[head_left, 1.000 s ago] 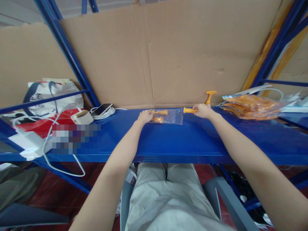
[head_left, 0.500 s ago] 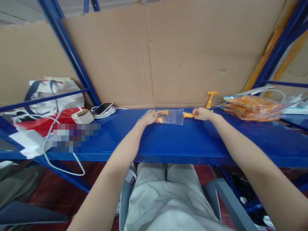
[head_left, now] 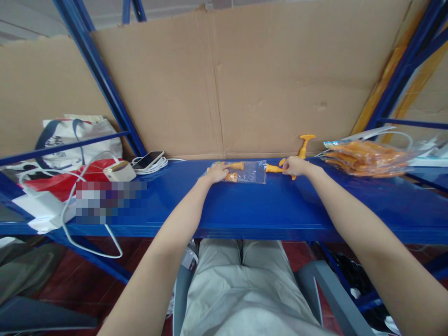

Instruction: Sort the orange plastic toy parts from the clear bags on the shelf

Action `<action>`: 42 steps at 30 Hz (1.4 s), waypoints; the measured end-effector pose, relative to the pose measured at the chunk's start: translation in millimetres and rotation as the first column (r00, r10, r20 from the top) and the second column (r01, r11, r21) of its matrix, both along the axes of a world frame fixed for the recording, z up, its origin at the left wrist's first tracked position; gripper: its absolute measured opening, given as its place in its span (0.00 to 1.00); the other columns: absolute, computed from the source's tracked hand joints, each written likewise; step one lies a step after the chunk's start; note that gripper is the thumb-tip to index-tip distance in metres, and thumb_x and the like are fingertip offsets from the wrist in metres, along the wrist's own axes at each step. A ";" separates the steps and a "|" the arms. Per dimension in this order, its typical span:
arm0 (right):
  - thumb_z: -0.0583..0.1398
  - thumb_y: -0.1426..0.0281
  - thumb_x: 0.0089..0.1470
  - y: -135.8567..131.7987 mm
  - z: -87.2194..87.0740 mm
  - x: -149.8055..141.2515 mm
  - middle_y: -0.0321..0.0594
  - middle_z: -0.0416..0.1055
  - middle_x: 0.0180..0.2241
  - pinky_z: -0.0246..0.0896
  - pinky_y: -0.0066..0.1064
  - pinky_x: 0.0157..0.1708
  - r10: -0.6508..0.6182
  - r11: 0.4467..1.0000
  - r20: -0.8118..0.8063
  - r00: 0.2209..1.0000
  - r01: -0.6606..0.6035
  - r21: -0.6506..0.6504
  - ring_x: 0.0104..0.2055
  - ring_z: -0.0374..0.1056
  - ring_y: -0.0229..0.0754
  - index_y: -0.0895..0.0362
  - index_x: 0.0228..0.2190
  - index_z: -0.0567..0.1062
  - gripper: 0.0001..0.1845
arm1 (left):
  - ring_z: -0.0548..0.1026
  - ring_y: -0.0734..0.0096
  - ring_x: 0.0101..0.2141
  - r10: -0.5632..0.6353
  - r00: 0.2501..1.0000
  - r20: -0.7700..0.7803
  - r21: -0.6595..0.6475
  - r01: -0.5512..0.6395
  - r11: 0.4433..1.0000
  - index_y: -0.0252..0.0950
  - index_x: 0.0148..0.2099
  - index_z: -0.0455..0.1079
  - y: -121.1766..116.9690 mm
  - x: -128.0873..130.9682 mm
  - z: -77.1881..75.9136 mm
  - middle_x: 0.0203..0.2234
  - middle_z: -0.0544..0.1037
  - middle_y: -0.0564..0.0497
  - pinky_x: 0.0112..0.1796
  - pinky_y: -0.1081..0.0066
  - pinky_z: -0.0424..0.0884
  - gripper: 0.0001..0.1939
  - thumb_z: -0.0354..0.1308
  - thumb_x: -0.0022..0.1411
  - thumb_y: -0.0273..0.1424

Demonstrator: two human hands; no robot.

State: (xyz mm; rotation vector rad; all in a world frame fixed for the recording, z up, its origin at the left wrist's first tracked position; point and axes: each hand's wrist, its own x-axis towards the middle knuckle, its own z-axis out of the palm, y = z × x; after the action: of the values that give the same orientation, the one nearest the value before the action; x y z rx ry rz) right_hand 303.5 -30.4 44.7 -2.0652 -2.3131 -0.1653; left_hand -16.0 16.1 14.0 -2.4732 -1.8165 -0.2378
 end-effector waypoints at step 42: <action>0.56 0.68 0.56 -25.2 5.7 -59.9 0.45 0.80 0.44 0.58 0.39 0.47 0.125 0.975 -0.019 0.992 -0.119 0.189 0.51 0.71 0.52 0.54 0.40 0.83 0.16 | 0.63 0.51 0.60 -0.042 0.994 0.098 -0.074 0.049 0.996 0.48 0.59 0.70 -31.0 20.4 12.1 0.58 0.71 0.50 0.59 0.50 0.60 0.24 0.48 0.62 0.37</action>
State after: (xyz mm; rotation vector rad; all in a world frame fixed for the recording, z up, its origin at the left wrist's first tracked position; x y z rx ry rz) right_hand 243.6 -55.6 50.4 -1.8202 -2.2991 -0.3305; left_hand 4.4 -14.8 26.2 -2.6008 -1.8398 -0.3015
